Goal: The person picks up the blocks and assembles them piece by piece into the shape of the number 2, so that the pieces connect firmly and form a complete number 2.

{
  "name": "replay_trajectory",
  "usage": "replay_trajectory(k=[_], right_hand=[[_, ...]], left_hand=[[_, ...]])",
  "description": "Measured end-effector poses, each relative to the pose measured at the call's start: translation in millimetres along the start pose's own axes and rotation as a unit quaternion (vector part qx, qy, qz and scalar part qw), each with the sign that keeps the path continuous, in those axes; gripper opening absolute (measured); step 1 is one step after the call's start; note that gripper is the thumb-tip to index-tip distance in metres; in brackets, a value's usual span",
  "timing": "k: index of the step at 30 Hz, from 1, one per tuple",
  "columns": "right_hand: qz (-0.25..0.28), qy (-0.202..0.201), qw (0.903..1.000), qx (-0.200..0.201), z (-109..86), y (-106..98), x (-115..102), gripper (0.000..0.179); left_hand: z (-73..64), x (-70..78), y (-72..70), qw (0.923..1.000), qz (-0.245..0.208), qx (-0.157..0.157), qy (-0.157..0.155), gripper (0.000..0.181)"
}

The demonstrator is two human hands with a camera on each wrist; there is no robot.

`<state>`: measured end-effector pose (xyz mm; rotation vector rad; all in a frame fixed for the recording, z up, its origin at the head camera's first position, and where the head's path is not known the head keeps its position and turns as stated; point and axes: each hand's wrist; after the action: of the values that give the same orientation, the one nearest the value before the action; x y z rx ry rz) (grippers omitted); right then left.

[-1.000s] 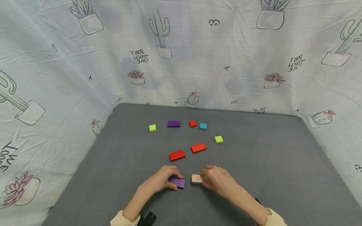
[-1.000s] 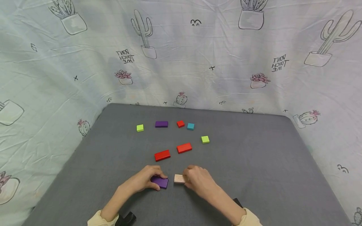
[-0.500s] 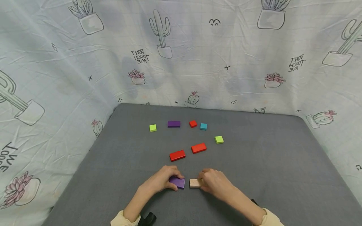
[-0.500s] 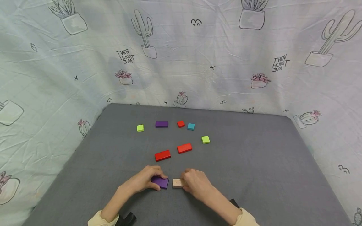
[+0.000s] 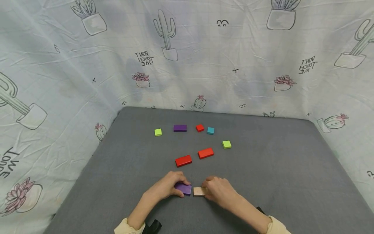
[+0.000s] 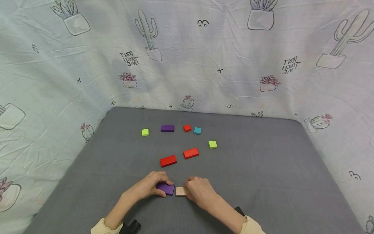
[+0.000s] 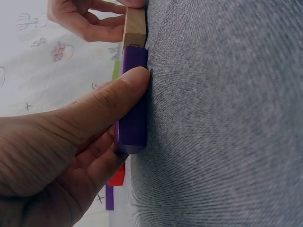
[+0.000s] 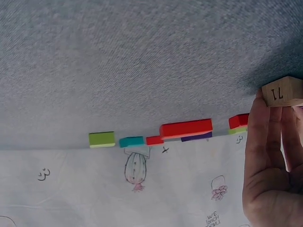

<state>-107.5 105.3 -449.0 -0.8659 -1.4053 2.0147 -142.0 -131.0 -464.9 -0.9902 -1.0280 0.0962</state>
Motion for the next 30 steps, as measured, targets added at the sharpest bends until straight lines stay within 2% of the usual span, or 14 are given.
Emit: replay_trajectory(k=[7,14,21,30], right_hand=[[-0.013,-0.012,0.9998,0.012,1.2,3,-4,0.023],[-0.023,-0.015,0.9996,0.004,2.9,3,-5,0.025],[0.042,-0.012,0.999,-0.008,6.0,4,-4,0.031],[0.085,-0.024,0.996,0.013,9.2,17,-8,0.031]], left_hand=[[-0.3,0.6,0.0,1.0,0.0,0.001,0.0,0.036],[0.3,2.6,-1.2,1.0,-0.003,-0.003,-0.008,0.036],[1.7,3.7,-1.4,0.9998,-0.009,-0.009,-0.015,0.036],[1.8,4.3,-2.2,1.0,0.0,-0.008,0.0,0.039]])
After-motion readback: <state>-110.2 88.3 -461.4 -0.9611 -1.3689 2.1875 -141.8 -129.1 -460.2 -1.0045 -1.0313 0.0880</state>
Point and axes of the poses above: each hand's wrist, its own z-axis towards the middle knuckle, its own y-axis out of the palm, x = y × z, and after that the axes turned 9 degrees about x, right-handed
